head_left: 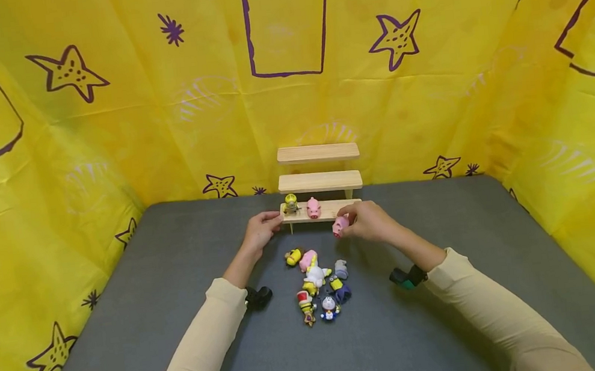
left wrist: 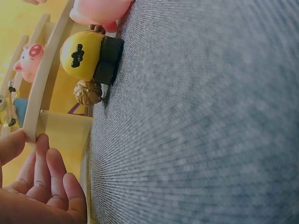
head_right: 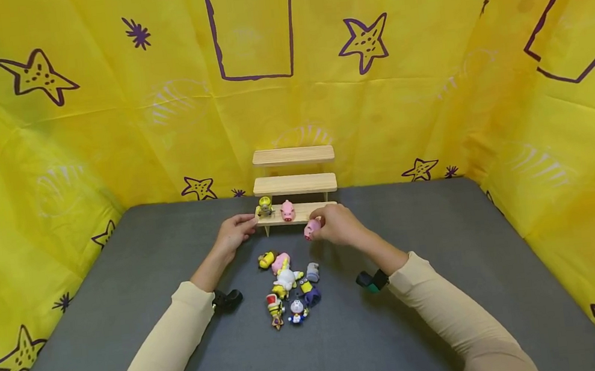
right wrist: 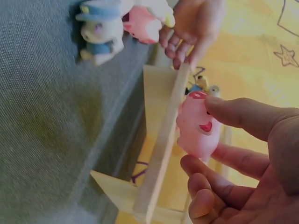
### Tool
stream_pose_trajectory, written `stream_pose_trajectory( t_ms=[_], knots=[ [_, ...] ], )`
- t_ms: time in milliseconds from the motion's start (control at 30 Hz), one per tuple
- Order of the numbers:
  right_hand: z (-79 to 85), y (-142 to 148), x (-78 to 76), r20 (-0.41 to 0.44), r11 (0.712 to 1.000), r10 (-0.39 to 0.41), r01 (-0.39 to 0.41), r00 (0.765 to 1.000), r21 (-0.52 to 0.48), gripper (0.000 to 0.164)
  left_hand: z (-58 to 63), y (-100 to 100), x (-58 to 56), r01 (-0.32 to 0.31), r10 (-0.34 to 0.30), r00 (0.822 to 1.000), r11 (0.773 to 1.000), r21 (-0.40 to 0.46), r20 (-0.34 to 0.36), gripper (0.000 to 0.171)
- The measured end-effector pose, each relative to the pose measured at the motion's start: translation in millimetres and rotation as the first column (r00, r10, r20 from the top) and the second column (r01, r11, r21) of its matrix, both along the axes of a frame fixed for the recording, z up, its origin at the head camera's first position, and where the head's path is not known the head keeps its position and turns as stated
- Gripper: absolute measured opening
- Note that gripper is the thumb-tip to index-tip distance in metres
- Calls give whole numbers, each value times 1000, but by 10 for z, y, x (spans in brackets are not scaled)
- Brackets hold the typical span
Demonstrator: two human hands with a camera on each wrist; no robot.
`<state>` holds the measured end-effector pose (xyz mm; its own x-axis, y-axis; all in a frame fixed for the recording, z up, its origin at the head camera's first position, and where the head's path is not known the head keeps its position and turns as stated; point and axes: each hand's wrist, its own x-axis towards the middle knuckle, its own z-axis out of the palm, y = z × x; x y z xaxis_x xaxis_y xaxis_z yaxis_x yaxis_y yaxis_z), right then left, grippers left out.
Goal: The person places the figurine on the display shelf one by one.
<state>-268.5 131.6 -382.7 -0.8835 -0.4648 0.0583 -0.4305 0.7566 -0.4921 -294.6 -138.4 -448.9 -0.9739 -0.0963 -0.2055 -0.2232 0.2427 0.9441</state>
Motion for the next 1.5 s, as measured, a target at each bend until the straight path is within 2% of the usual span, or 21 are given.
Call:
stream_pose_trajectory(
  t_ms=[167, 333, 600, 833, 1000, 1133, 1333, 1500],
  knots=[
    [109, -3, -92, -7, 999, -5, 5, 1000, 40, 41, 9, -11, -15, 1, -1, 1000, 1000, 1, -14, 36],
    [185, -26, -212, -32, 998, 3, -1, 999, 69, 38, 0, -19, -17, -1, 2, 1000, 1000, 2, -11, 36],
    [186, -72, -368, -92, 991, 29, -16, 995, 133, 31, -4, 5, -11, 3, -3, 1000, 1000, 6, 2, 36],
    [172, -149, -483, -80, 982, 27, -11, 996, 187, 34, -3, 10, -9, 2, -2, 1000, 1000, 6, 1, 36],
    [174, -204, -507, -51, 972, 51, -38, 997, 231, 38, -3, 17, -7, 0, 0, 1000, 1000, 1, 8, 36],
    [155, -219, -507, -69, 970, 71, -53, 995, 235, 36, -4, 14, -8, -1, 1, 1000, 1000, 2, 1, 36],
    [114, -191, -487, -78, 980, 45, -29, 996, 199, 35, 0, 6, -6, 4, -4, 1000, 1000, 4, -3, 36],
    [128, -152, -418, -65, 993, 1, 6, 998, 120, 37, 8, 0, 4, 1, -1, 1000, 1000, 7, 6, 36]
  ],
)
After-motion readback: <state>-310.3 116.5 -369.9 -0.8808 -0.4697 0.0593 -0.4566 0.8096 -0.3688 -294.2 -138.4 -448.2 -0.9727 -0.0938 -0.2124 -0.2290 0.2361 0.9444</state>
